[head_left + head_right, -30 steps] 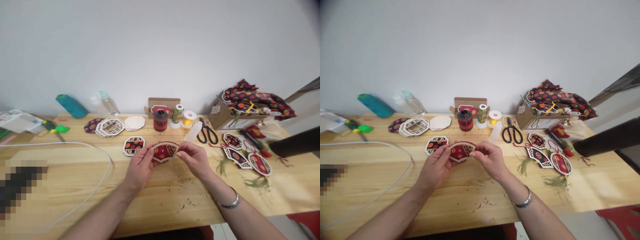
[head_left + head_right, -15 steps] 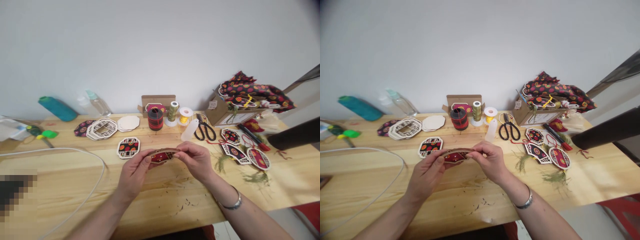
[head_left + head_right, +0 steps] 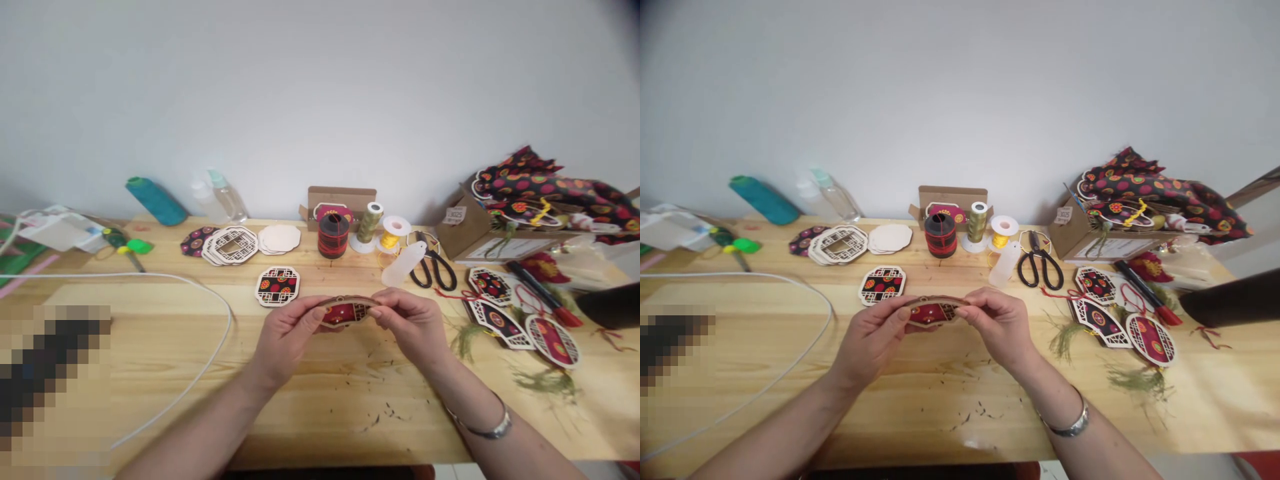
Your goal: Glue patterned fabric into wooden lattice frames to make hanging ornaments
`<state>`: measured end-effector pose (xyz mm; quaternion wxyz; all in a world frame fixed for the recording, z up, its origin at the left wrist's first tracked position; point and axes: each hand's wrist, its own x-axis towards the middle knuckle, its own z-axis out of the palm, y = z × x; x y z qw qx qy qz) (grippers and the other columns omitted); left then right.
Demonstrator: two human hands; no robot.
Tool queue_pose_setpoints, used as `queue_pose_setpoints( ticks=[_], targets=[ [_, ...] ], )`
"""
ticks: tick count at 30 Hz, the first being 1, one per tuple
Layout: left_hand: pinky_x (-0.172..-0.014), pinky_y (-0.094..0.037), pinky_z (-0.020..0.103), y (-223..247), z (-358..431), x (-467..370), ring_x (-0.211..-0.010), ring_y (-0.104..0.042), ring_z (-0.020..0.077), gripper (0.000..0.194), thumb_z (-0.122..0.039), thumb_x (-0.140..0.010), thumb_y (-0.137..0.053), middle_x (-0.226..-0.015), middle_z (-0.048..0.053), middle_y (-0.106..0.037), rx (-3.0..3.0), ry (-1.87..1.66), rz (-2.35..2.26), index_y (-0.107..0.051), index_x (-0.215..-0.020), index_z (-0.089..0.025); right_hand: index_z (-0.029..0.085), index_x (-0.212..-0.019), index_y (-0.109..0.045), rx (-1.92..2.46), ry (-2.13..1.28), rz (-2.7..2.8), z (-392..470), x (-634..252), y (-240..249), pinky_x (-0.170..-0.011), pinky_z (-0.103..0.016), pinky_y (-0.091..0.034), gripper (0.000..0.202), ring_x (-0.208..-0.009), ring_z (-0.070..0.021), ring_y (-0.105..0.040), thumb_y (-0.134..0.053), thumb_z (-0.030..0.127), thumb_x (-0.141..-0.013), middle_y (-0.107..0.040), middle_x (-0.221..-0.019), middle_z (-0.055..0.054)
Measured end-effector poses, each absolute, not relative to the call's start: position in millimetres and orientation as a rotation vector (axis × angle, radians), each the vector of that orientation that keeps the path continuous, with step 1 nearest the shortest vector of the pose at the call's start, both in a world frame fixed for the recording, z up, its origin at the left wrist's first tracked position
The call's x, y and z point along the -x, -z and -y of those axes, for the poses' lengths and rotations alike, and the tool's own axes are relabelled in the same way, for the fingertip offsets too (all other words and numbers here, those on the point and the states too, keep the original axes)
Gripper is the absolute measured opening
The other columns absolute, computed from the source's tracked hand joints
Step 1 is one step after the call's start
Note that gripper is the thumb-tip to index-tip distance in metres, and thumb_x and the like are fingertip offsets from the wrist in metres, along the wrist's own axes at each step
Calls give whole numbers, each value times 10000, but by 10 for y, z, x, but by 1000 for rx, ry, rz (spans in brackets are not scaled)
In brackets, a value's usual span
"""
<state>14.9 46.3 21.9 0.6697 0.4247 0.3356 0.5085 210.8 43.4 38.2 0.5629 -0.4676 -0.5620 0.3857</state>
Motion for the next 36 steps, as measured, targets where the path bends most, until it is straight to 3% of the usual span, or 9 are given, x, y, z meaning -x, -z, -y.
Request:
queue_pose_setpoints(
  ticks=[3,8,23,36],
  targets=[
    [-757,-604,410,-226,-460,-149,-851,-703,223,201,-288,-842,-657,-977,75,-744,-954,-1134,-771,-728,-1012,-209,192,-610,-692,1100,-1033,1250,-441,-2092,-354,-437,-223,-398,126,-473,-90,-470,-755,271,-687,-610,-552,5],
    [-882,-552,374,-234,-447,-148,-930,-691,203,220,-298,-879,-614,-1029,69,-740,-944,-1110,-789,-714,-1057,-217,178,-584,-669,1141,-1211,1085,-465,-2087,-290,-412,-210,-336,190,-431,-73,-412,-772,316,-664,-533,-465,32],
    [-797,-562,267,-219,-471,-151,-841,-696,148,220,-314,-832,-672,-961,33,-755,-974,-1069,-934,-729,-1022,-217,171,-556,-665,1231,-1325,1068,-457,-2094,-279,-444,-222,-311,234,-441,-67,-412,-785,346,-654,-545,-466,28],
    [-786,-565,284,-215,-474,-152,-829,-694,166,228,-327,-820,-672,-932,57,-757,-974,-1060,-989,-742,-985,-186,171,-559,-680,1192,-1445,1034,-448,-2102,-255,-454,-227,-316,254,-450,-71,-425,-784,378,-664,-565,-473,20]
  ],
)
